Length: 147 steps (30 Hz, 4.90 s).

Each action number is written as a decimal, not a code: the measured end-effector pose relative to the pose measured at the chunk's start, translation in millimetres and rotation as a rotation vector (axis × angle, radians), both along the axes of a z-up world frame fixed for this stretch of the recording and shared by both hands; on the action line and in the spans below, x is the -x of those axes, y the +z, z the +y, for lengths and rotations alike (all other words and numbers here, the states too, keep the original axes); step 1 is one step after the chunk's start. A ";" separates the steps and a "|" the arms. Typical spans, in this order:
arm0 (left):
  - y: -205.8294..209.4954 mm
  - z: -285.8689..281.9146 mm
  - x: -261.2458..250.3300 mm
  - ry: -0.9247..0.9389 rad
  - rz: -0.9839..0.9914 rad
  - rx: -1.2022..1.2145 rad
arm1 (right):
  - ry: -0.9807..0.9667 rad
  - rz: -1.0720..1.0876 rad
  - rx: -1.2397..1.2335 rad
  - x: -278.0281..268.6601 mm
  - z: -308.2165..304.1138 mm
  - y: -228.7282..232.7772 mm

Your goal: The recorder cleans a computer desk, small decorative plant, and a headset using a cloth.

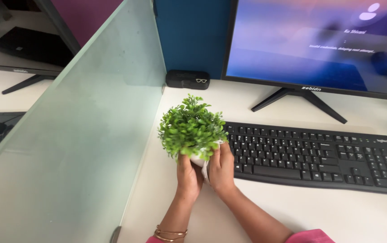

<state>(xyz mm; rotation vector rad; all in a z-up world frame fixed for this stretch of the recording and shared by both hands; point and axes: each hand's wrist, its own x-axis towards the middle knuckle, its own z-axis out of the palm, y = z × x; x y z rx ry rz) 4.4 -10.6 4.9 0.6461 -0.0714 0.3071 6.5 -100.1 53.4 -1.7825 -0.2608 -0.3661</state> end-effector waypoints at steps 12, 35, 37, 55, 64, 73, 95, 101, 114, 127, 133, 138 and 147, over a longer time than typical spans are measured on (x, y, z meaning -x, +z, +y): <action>9.2 20.1 0.6 -0.163 0.135 -0.028 | -0.044 -0.646 0.538 17.1 4.6 18.2; -22.2 26.4 -8.3 -0.225 0.223 -0.027 | 0.046 -0.599 0.491 17.5 -3.1 21.2; 19.0 21.3 4.6 -0.294 0.307 0.009 | 0.015 -0.646 0.534 21.9 -1.7 31.6; 1.6 31.1 -0.3 -0.288 -0.045 0.110 | 0.307 -0.484 0.285 12.5 -18.7 23.7; 8.4 33.3 0.2 -0.318 0.072 0.083 | 0.115 -0.488 0.233 5.7 -19.5 5.3; -12.7 28.1 -0.4 -0.350 0.027 0.080 | 0.024 -0.585 0.325 20.6 -14.3 37.9; -31.1 21.7 -8.6 -0.281 0.047 0.188 | 0.266 -0.245 -0.075 2.4 -13.1 5.5; -15.5 15.3 -14.9 -0.163 0.075 0.114 | 0.156 -0.078 -0.164 1.2 -18.4 -7.7; -14.9 8.7 -8.9 -0.145 0.200 0.267 | 0.213 -0.198 -0.076 4.8 -16.9 -10.1; 12.2 17.1 1.4 0.016 0.285 0.261 | 0.413 -0.192 -0.086 0.0 -12.1 -17.7; -3.5 11.0 -9.6 -0.047 0.271 0.345 | 0.339 0.013 -0.285 0.8 -12.5 -17.1; 17.2 8.2 7.2 0.001 0.261 0.200 | 0.113 -0.602 0.388 28.0 -5.1 26.1; -14.5 19.3 -1.4 -0.002 0.189 0.180 | 0.273 -0.399 0.165 21.9 -9.6 4.8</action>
